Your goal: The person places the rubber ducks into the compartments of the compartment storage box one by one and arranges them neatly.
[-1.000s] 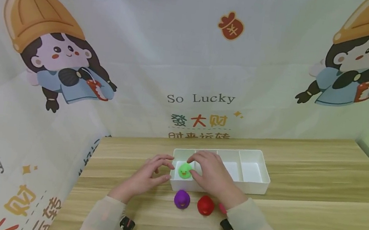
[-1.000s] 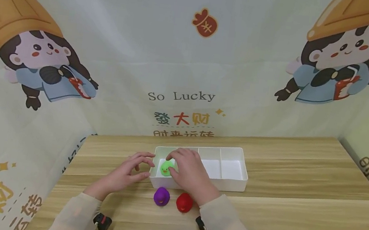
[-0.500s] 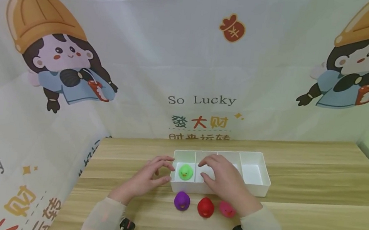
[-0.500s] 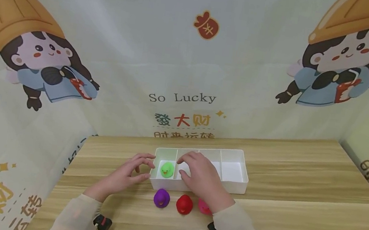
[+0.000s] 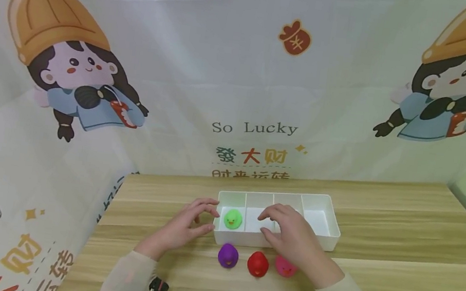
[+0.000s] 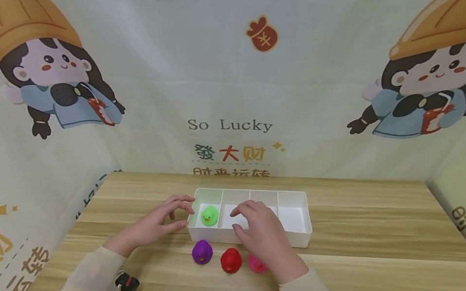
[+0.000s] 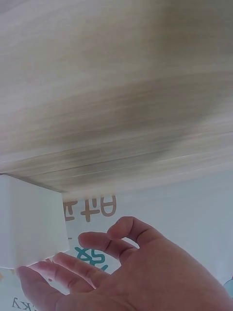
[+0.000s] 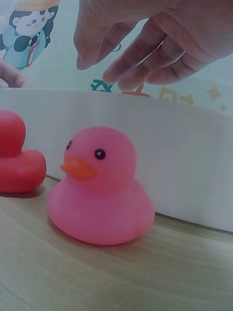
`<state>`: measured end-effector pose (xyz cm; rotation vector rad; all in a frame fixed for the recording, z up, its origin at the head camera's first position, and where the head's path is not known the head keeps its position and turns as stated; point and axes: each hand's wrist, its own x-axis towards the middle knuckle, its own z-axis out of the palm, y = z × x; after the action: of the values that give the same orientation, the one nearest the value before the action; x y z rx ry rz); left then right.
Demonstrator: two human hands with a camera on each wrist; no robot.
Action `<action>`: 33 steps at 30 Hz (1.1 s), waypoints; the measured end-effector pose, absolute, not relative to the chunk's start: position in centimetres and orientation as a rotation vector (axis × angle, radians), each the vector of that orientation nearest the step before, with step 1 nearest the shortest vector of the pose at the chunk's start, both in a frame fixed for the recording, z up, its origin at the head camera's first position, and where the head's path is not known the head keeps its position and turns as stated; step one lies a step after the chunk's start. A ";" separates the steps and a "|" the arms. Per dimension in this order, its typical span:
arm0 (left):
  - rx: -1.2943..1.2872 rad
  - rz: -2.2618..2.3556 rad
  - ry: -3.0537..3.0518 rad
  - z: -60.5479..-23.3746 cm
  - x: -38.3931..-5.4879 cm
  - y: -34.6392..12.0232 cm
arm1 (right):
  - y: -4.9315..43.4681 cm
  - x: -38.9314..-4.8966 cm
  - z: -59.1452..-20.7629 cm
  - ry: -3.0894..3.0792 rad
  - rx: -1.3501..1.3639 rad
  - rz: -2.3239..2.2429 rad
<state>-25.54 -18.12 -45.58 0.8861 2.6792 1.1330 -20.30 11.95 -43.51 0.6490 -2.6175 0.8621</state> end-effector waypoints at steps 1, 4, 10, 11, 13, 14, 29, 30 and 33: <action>0.884 1.133 2.681 -45.6 -25.5 -18.2 | 12.0 -20.2 -43.5 -2.615 0.651 0.871; 0.878 1.132 2.686 -45.6 -25.4 -18.3 | 12.2 -20.0 -43.5 -2.612 0.646 0.880; 0.890 1.133 2.691 -45.7 -25.4 -18.3 | 12.9 -19.6 -44.1 -2.577 0.661 0.849; 0.892 1.135 2.690 -45.7 -25.4 -18.3 | 13.0 -19.6 -44.2 -2.572 0.665 0.842; 0.891 1.140 2.686 -45.7 -25.4 -18.2 | 13.3 -19.5 -44.2 -2.564 0.669 0.826; 0.890 1.142 2.686 -45.7 -25.4 -18.2 | 13.4 -19.4 -44.3 -2.561 0.669 0.820; 0.878 1.132 2.691 -45.7 -25.5 -17.9 | 14.9 -17.9 -43.9 -2.589 0.665 0.790; 0.876 1.133 2.692 -45.6 -25.5 -17.9 | 15.0 -17.8 -43.9 -2.594 0.666 0.788; 0.871 1.137 2.691 -45.6 -25.4 -17.9 | 15.1 -17.5 -43.9 -2.612 0.667 0.787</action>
<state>-25.43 -17.95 -45.63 0.8713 2.6910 1.1370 -17.52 15.10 -43.94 0.6673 -2.6116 0.7869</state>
